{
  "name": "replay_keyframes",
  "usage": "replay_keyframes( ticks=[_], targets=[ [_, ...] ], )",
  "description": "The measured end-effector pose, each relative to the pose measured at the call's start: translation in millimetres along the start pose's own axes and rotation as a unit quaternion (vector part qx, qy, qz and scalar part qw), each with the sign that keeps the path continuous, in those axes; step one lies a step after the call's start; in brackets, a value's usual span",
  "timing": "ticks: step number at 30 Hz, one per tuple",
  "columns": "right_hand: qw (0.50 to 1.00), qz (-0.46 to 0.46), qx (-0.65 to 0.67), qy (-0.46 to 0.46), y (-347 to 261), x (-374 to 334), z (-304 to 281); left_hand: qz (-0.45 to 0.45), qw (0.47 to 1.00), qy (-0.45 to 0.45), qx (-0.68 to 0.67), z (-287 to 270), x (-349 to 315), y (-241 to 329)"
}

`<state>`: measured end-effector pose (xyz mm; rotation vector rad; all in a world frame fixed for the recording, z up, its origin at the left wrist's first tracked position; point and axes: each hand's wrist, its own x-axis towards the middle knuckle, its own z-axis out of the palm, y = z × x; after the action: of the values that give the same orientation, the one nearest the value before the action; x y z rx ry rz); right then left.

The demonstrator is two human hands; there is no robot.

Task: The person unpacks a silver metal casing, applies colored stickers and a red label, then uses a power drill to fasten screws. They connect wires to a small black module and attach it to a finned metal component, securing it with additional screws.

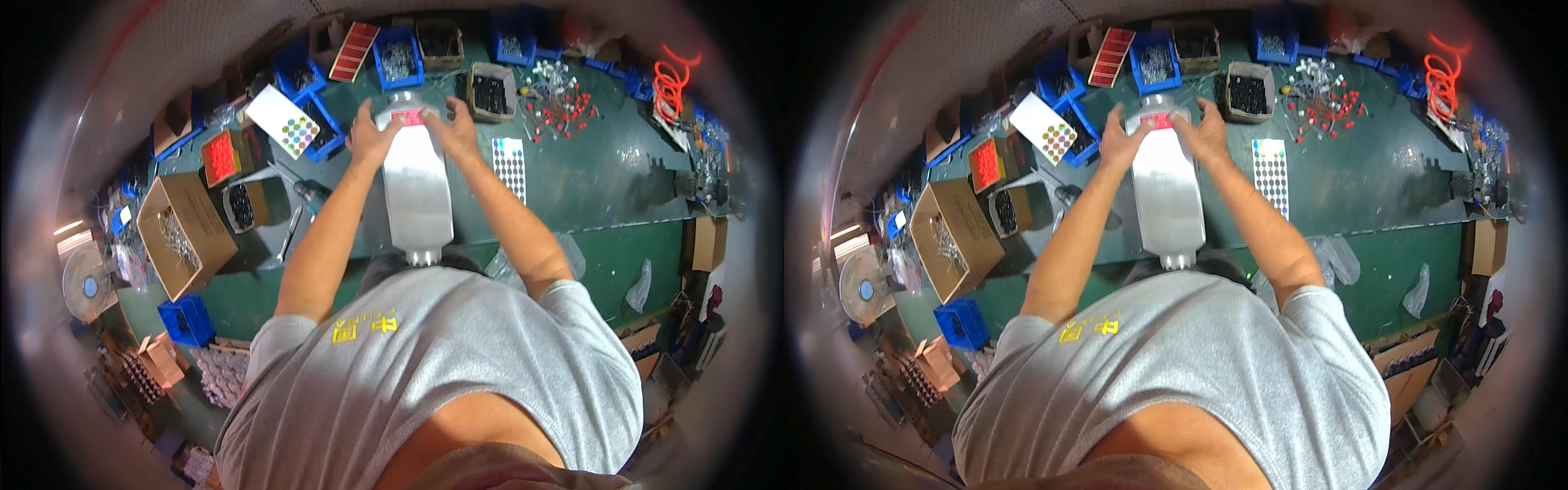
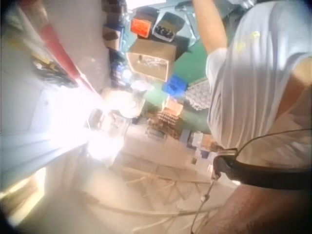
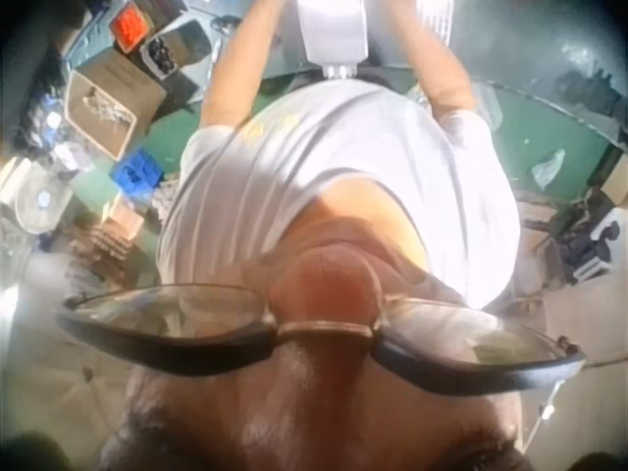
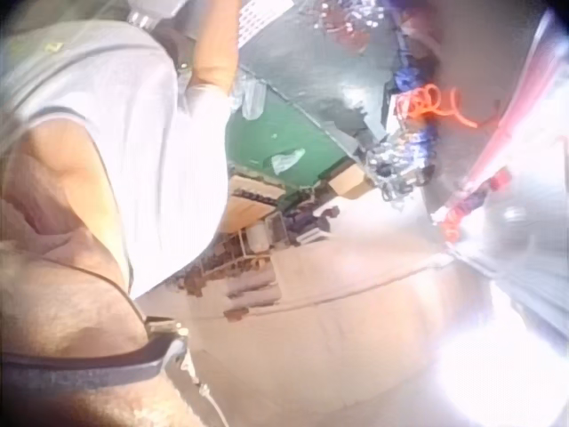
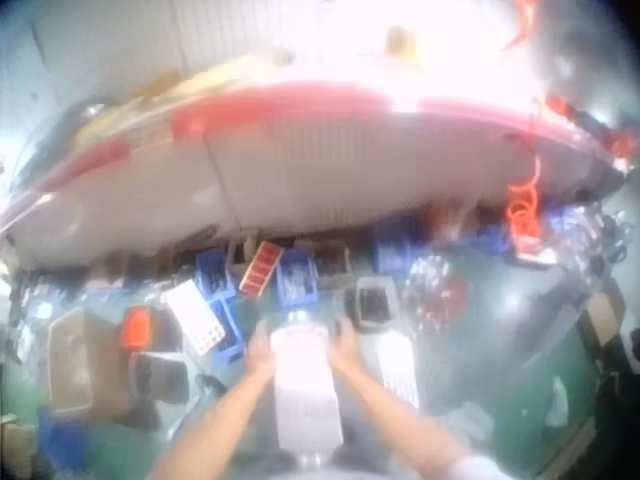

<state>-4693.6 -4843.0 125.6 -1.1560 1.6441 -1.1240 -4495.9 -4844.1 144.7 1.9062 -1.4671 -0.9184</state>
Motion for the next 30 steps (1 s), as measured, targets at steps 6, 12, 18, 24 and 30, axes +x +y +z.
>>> replay_keyframes(
  ticks=[6,12,18,24,30],
  targets=[
    [0.981,0.103,0.159,0.045,48,-59,-49,-0.009,0.972,0.082,-0.219,-34,-74,-53],
    [0.974,0.201,0.1,0.018,107,-141,-112,-0.088,0.992,0.094,0.011,-76,-195,-169],
    [0.964,0.249,0.093,-0.023,111,-205,-129,-0.119,0.94,0.068,0.314,-106,-208,-213],
    [0.948,0.292,0.11,-0.064,83,-259,-103,-0.121,0.949,0.045,0.286,-84,-169,-250],
    [0.921,0.338,0.182,-0.073,50,-302,-64,-0.109,0.96,0.03,0.255,-88,-170,-245]
  ],
)
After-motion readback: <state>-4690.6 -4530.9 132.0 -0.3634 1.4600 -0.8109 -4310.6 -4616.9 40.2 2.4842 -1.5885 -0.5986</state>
